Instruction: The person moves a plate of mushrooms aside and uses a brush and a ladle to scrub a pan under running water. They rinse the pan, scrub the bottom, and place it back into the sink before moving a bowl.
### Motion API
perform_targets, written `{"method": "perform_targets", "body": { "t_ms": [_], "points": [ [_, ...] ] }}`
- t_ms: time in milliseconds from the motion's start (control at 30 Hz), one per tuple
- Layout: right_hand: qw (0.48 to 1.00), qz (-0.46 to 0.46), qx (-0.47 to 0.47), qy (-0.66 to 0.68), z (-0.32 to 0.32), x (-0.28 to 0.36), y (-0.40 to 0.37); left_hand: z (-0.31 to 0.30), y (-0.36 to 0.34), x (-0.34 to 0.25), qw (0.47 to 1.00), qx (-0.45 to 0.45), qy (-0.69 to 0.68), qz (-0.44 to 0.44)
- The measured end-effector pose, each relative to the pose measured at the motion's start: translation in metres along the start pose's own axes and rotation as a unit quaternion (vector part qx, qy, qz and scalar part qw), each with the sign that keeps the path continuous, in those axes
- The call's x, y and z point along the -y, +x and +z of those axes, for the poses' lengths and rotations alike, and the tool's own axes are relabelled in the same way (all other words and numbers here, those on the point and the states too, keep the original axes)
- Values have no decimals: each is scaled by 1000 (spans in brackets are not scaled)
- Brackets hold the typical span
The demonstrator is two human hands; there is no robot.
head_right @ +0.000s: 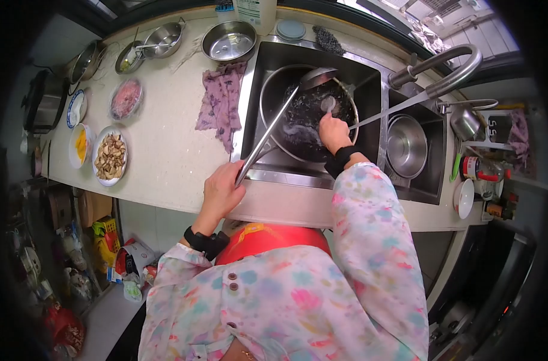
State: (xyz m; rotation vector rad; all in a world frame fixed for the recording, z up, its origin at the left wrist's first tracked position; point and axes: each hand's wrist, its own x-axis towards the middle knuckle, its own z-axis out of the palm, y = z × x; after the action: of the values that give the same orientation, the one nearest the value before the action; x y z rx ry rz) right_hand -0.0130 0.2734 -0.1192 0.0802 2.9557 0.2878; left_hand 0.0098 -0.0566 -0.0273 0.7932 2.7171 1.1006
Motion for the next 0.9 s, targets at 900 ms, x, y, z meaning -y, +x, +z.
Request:
{"method": "perform_targets", "body": {
  "t_ms": [900],
  "points": [
    [874,-75,260,404,-93,-22,-69,2,1,2,999,25,14,-19]
  ]
}}
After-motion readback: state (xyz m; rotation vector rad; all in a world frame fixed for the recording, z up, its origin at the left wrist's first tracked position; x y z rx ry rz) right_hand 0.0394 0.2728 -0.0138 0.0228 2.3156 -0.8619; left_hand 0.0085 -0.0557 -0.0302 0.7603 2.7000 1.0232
